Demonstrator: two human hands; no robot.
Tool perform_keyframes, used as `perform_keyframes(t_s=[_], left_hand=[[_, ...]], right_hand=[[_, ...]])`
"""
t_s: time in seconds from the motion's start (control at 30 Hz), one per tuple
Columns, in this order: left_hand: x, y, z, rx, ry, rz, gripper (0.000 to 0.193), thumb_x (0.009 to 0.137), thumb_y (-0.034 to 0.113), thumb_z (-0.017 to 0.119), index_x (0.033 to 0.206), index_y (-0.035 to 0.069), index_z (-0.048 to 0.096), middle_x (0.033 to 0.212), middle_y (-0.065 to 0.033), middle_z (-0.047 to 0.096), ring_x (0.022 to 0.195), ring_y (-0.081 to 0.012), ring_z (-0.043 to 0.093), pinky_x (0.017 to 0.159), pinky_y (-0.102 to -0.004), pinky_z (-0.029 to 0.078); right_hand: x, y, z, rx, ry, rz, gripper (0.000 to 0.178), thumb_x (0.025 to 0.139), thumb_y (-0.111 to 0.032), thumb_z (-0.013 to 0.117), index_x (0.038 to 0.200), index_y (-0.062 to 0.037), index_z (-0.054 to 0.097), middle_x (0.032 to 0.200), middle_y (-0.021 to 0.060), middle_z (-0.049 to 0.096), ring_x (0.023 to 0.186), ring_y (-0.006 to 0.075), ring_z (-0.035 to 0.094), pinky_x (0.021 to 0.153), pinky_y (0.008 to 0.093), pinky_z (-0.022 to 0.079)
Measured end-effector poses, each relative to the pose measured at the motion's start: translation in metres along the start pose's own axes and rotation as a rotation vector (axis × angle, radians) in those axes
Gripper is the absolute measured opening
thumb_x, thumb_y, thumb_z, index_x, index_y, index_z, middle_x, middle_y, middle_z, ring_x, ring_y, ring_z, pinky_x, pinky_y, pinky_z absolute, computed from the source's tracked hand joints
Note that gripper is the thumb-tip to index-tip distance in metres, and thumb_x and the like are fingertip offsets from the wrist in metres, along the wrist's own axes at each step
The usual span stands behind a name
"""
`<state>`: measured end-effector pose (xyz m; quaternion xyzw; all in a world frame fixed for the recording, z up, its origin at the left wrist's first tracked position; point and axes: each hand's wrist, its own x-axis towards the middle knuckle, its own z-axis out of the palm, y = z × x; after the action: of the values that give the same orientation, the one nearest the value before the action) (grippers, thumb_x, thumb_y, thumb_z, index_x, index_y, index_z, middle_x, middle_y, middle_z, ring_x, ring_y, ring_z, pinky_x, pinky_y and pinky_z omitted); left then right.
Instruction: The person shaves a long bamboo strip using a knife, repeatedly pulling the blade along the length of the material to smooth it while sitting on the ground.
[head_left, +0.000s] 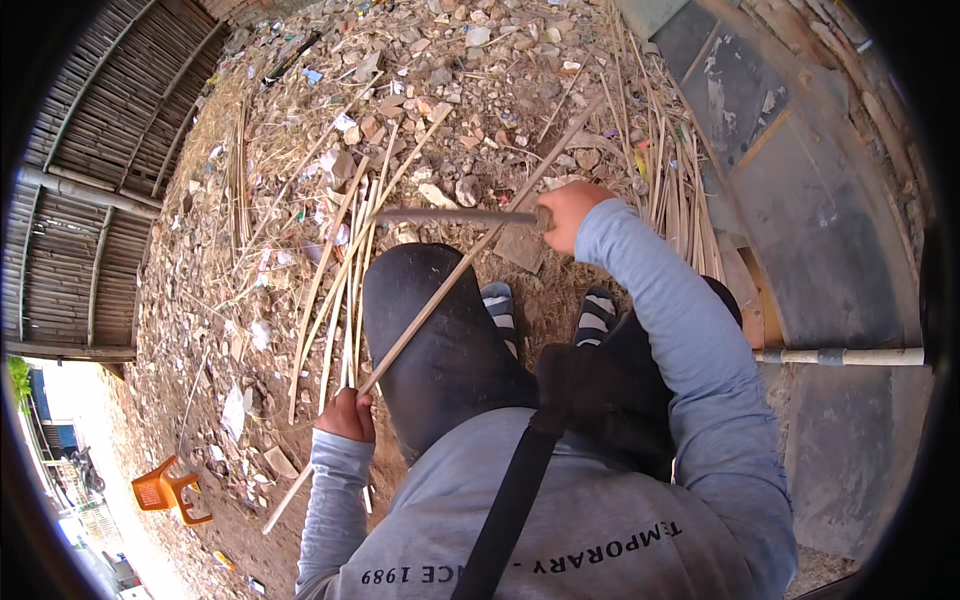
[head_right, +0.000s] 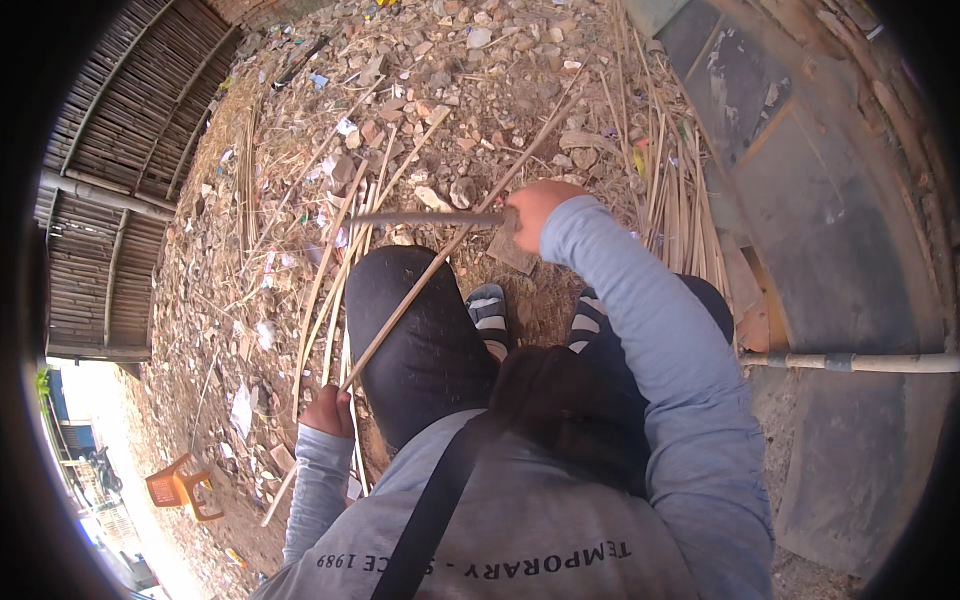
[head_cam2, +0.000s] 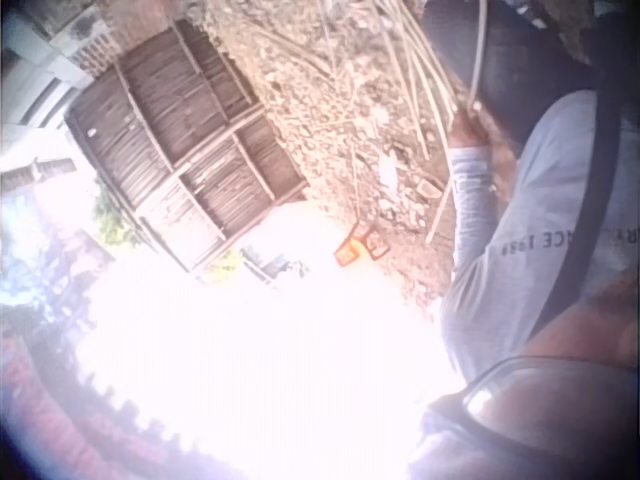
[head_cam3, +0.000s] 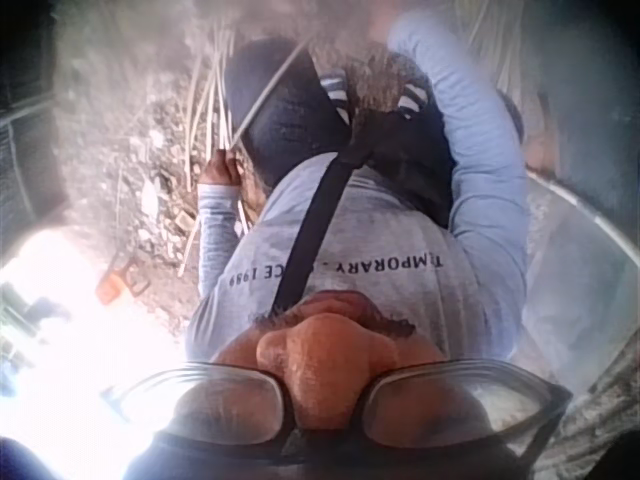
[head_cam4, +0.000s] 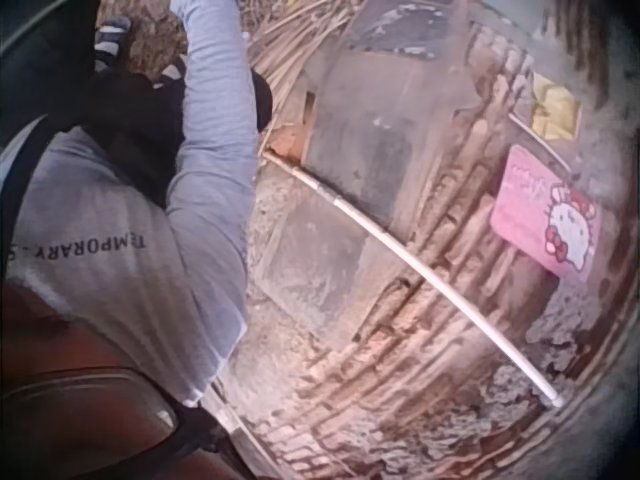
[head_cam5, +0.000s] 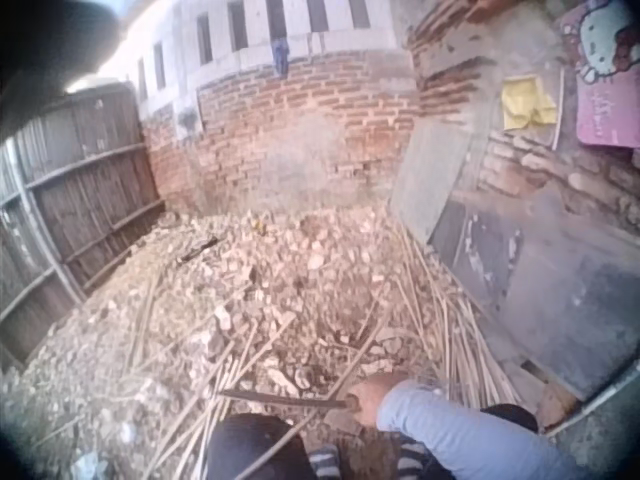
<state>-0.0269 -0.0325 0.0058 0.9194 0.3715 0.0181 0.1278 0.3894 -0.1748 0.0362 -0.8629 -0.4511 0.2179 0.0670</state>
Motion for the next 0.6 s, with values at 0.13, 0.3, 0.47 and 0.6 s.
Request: perform_keyframes(t_s=[0.13,0.3,0.47,0.6], left_hand=[[0.01,0.006,0.004,0.007,-0.025,0.02,0.025,0.095,0.028,0.051,0.085,0.005,0.052,0.067,-0.0229,0.058,0.061,-0.0454,0.058,0.054,-0.0534,0.045],[0.006,0.001,-0.002,-0.005,-0.041,0.004,0.027,0.095,0.029,0.051,0.083,0.005,0.052,0.067,-0.0233,0.058,0.061,-0.0454,0.058,0.053,-0.0534,0.046],[0.013,0.007,0.004,0.024,-0.029,0.013,0.03,0.096,0.03,0.052,0.081,0.005,0.05,0.066,-0.0235,0.057,0.059,-0.0452,0.058,0.052,-0.0519,0.046],[0.009,0.001,-0.002,0.033,-0.035,0.015,0.028,0.096,0.029,0.052,0.081,0.005,0.05,0.065,-0.023,0.057,0.058,-0.0453,0.057,0.051,-0.0521,0.045]], right_hand=[[0.019,0.03,0.032,0.097,0.133,-0.014,0.033,0.07,-0.027,0.068,0.098,-0.0091,0.07,0.091,0.0172,0.068,0.087,0.0358,0.066,0.08,0.0436,0.053],[0.007,0.001,0.021,0.056,0.201,-0.035,0.029,0.07,-0.027,0.068,0.093,-0.0087,0.068,0.087,0.0173,0.068,0.085,0.0367,0.065,0.078,0.0444,0.052],[0.015,0.028,0.019,0.168,0.181,0.138,0.029,0.072,-0.024,0.067,0.097,-0.0106,0.067,0.085,0.0167,0.068,0.085,0.0378,0.065,0.079,0.0443,0.053],[0.01,0.023,0.019,0.041,0.243,0.058,0.025,0.071,-0.023,0.068,0.093,-0.0097,0.067,0.083,0.0163,0.068,0.082,0.0367,0.065,0.077,0.0445,0.053]])
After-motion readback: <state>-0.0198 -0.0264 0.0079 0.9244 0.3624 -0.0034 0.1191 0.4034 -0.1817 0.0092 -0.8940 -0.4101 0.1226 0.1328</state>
